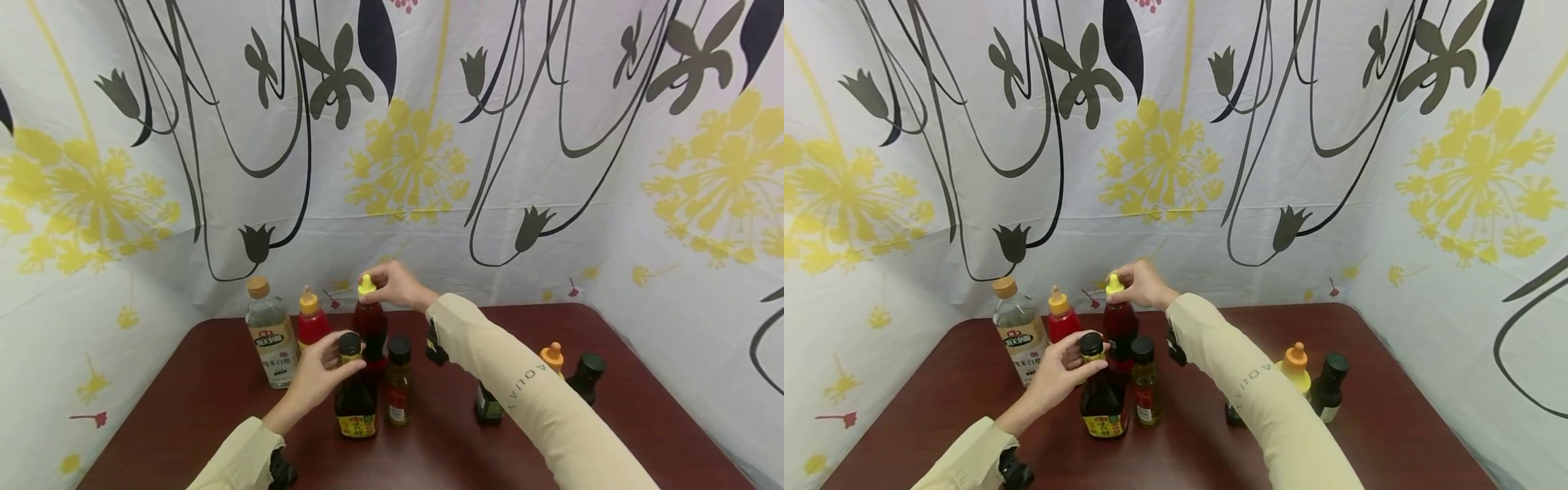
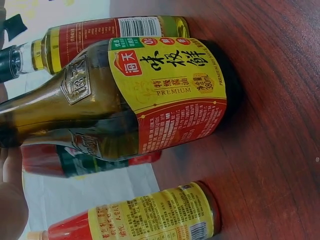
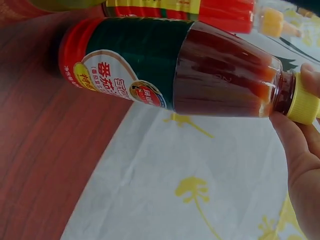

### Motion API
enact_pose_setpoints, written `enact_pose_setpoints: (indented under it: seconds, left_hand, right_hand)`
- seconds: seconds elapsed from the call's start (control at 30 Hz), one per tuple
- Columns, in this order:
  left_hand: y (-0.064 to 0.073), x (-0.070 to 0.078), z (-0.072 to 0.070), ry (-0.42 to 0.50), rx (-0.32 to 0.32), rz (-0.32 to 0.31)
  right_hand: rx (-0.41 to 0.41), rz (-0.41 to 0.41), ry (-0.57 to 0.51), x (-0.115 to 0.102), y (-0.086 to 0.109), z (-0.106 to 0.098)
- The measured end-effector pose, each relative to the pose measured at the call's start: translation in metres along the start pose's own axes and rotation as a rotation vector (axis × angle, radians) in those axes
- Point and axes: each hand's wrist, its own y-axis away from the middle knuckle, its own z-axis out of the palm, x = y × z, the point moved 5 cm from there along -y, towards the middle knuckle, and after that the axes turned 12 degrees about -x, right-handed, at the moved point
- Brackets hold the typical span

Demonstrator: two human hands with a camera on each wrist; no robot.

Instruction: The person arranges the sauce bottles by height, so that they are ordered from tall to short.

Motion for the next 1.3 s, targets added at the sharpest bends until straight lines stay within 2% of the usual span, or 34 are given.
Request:
enact_pose_setpoints:
  seconds: [0.2,0.3,0.37,0.53,0.67,0.83,0.93,1.03,1.13,1.3]
  left_hand:
    - [0.003,0.018,0.003,-0.011,0.002,-0.018]
    - [0.003,0.019,0.003,-0.021,0.01,-0.039]
    - [0.003,0.018,0.003,-0.031,0.014,-0.03]
    - [0.0,0.001,0.0,-0.033,0.026,-0.037]
    - [0.0,-0.009,-0.001,-0.041,0.037,-0.06]
    - [0.0,-0.005,0.0,-0.024,0.044,-0.062]
    - [0.0,-0.005,0.0,-0.014,0.041,-0.069]
    - [0.002,0.004,0.002,-0.004,0.042,-0.065]
    - [0.002,0.008,0.002,-0.004,0.05,-0.055]
    - [0.0,-0.006,0.001,-0.012,0.06,-0.075]
  right_hand:
    - [-0.039,0.021,-0.005,0.009,-0.01,0.01]
    - [-0.05,0.021,-0.01,0.012,-0.016,0.013]
    - [-0.052,0.016,-0.013,0.012,-0.02,0.015]
    - [-0.07,-0.003,-0.021,0.014,-0.027,0.022]
    - [-0.085,-0.025,-0.042,0.008,-0.025,0.026]
    - [-0.094,-0.025,-0.037,0.007,-0.023,0.027]
    - [-0.092,0.007,-0.032,0.021,-0.029,0.029]
    - [-0.09,0.033,-0.025,0.022,-0.027,0.03]
    - [-0.089,0.022,-0.019,0.016,-0.023,0.03]
    - [-0.092,-0.009,-0.036,-0.001,-0.013,0.029]
